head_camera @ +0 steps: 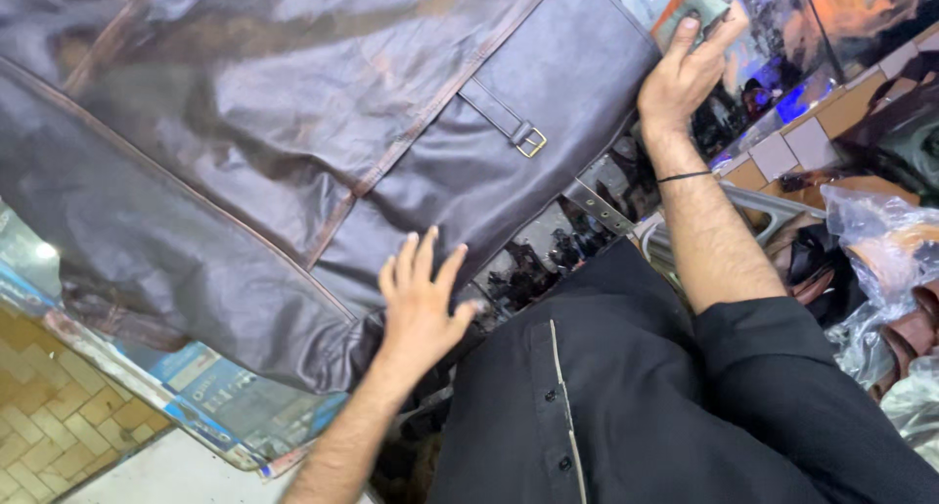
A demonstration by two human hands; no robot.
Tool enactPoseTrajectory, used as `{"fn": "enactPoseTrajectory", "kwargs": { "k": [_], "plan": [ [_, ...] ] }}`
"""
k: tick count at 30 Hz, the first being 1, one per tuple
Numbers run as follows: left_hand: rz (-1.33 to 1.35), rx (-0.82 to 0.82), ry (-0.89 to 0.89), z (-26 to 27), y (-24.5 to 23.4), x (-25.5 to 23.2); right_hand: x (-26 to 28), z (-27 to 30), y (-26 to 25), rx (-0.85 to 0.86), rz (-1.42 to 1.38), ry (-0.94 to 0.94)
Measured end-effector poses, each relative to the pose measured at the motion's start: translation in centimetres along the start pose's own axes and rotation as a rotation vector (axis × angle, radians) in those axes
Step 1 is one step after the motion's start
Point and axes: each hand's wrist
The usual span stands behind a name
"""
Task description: The person scrubs a dark leather jacket with a small abrasive block, working over the back, sleeves, and front panels. They repeatedly rub the surface and seams, occasionally adjusting the jacket's position on the workbench.
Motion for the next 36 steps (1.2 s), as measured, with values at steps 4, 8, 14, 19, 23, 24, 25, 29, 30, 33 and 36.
{"fn": "enactPoseTrajectory", "kwargs": {
  "k": [4, 8, 14, 19, 23, 24, 25, 29, 30, 33, 36],
  "plan": [
    [-0.092, 0.115, -0.066, 0.8, 1.2, -1.3, 0.9, -0.7, 0.2, 0.023, 0.019, -0.028],
    [-0.200, 0.241, -0.090, 2.0, -0.5, -2.8, 2.8, -0.5, -2.6, 0.165, -0.074, -0.058],
    [-0.277, 0.447, -0.346, 1.7, -1.7, -6.5, 1.8, 2.5, -7.4, 0.235, -0.205, 0.099],
    [-0.098, 0.027, -0.051, -5.7, 0.9, -14.2, -0.2, 2.5, -9.2, 0.150, -0.610, 0.198],
    [-0.002, -0.253, 0.030, -16.6, 5.5, -16.7, 0.2, 2.0, -7.0, 0.293, -1.000, 0.305],
    [-0.045, -0.292, -0.017, -19.4, 6.3, -16.0, 0.0, 1.5, -6.2, 0.335, -1.108, 0.367],
    [-0.083, -0.326, -0.070, -21.6, 7.1, -15.2, -0.5, 1.0, -5.7, 0.286, -1.108, 0.539],
    [-0.074, -0.366, -0.065, -24.2, 8.9, -12.4, -3.0, -1.4, -5.2, 0.401, -1.067, 0.615],
    [-0.069, -0.362, -0.080, -24.1, 9.1, -12.2, -3.5, -2.2, -5.5, 0.505, -1.055, 0.485],
    [-0.037, -0.382, -0.136, -24.6, 9.6, -12.4, -4.1, -6.2, -6.3, 0.728, -0.763, 0.340],
    [-0.007, -0.437, -0.157, -25.1, 10.1, -12.5, -1.8, -11.2, -5.4, 1.012, -0.445, -0.059]
  ]
}}
Point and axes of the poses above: each hand's wrist, its own z-axis away from the middle knuckle, its own y-axis out of the palm, x = y × z, and after that the axes turned 3 degrees about -z, right-handed
